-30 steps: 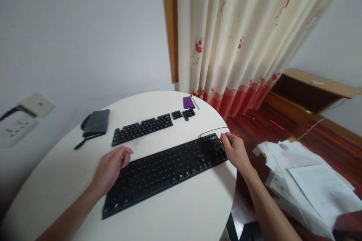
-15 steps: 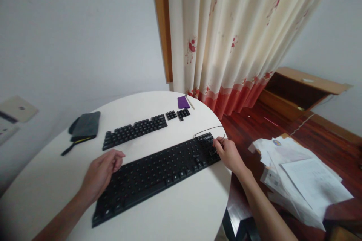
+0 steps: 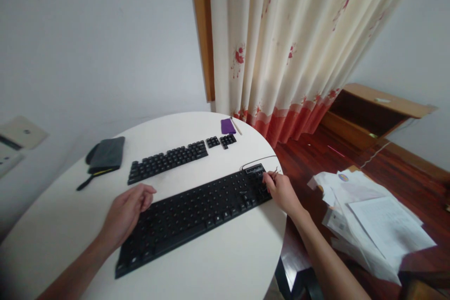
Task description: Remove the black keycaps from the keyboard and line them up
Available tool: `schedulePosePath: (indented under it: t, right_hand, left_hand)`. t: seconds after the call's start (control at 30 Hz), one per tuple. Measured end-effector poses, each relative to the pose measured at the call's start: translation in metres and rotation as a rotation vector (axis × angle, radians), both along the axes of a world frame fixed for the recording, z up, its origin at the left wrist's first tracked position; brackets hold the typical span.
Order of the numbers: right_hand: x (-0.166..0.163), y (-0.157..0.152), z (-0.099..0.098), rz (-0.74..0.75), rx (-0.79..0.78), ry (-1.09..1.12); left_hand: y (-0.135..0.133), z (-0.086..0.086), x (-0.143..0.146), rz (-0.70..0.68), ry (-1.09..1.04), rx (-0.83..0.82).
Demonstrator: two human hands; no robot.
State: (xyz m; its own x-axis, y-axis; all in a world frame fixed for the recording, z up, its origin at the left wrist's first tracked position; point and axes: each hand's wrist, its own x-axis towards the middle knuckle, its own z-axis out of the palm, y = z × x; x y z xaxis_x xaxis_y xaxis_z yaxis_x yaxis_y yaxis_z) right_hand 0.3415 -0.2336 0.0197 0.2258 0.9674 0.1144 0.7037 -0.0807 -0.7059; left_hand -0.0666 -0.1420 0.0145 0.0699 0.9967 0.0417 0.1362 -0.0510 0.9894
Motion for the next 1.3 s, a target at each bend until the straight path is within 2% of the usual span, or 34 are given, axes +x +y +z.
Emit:
schedulePosePath:
  t: [0.17, 0.23, 0.43, 0.5, 0.8, 1.3]
  right_hand:
    - [-0.011, -0.008, 0.000, 0.029, -0.009, -0.360]
    - [-0.011, -0.008, 0.000, 0.006, -0.022, -0.391]
    - [0.000, -0.002, -0.009, -0.030, 0.051, 0.027]
    - [0.004, -0.001, -0.013, -0.037, 0.071, 0.102]
    - [0.005, 0.000, -0.017, -0.072, 0.088, 0.180]
    - [0.004, 0.000, -0.019, -0.148, 0.132, 0.163]
  left_hand:
    - [-0.001, 0.002, 0.002, 0.011, 0.003, 0.003]
    - [-0.002, 0.003, 0.002, 0.013, -0.002, 0.005]
    - [-0.001, 0.001, 0.001, 0.009, 0.008, 0.005]
    - [-0.001, 0.000, 0.001, 0.012, 0.011, 0.005]
    - [-0.002, -0.001, 0.001, -0.016, 0.002, 0.010]
    - [-0.002, -0.003, -0.001, -0.037, 0.010, 0.012]
